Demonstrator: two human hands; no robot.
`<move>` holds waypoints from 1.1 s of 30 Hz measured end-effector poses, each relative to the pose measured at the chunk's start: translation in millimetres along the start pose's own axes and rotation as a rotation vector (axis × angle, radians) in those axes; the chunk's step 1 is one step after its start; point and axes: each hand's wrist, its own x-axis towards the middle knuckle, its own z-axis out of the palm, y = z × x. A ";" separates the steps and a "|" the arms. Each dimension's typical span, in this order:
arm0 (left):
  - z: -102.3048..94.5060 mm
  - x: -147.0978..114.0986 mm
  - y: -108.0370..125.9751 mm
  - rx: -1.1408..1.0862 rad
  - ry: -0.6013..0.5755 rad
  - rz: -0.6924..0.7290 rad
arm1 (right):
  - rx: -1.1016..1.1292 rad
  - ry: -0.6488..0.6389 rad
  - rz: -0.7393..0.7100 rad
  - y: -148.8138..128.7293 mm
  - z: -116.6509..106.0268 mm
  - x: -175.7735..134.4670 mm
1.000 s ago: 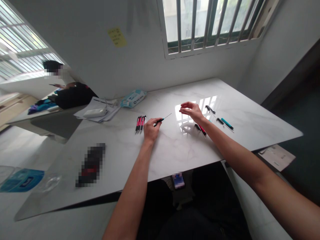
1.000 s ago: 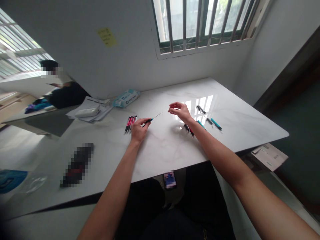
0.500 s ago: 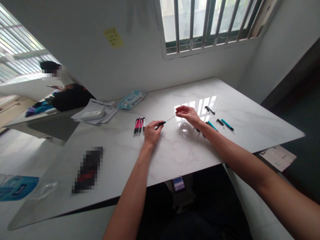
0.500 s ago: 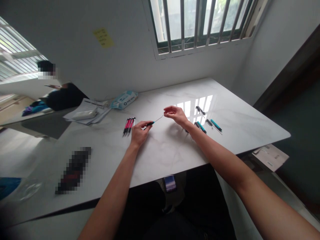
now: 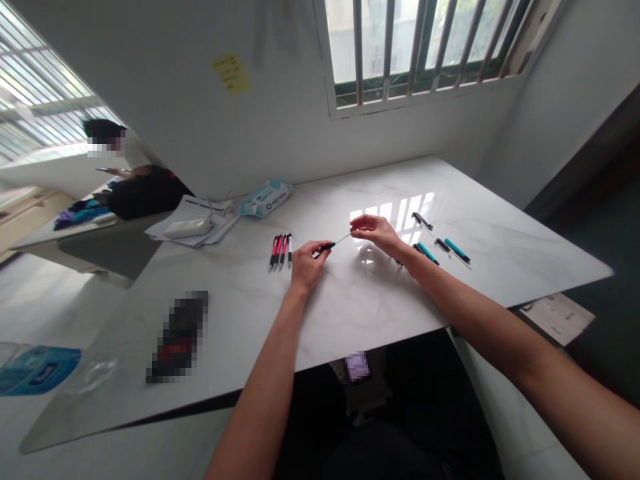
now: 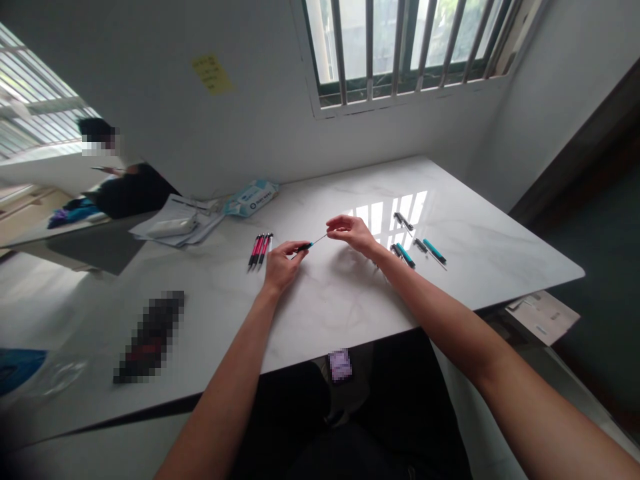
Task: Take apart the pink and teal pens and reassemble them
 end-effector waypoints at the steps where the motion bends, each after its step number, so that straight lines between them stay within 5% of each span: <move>1: 0.2 -0.2 0.4 -0.005 -0.005 0.003 | -0.002 -0.010 0.004 0.3 1.9 -0.5; 15: 8.9 1.4 6.6 -0.366 -0.122 -0.136 | -0.159 -0.127 -0.038 -7.3 18.3 -12.1; 24: 10.8 -1.1 13.4 -0.363 -0.167 -0.123 | -0.187 -0.158 -0.055 -6.0 26.6 -15.0; 33: 5.3 2.0 5.8 -0.207 -0.025 -0.146 | 0.181 0.108 -0.026 -24.1 -0.5 -1.4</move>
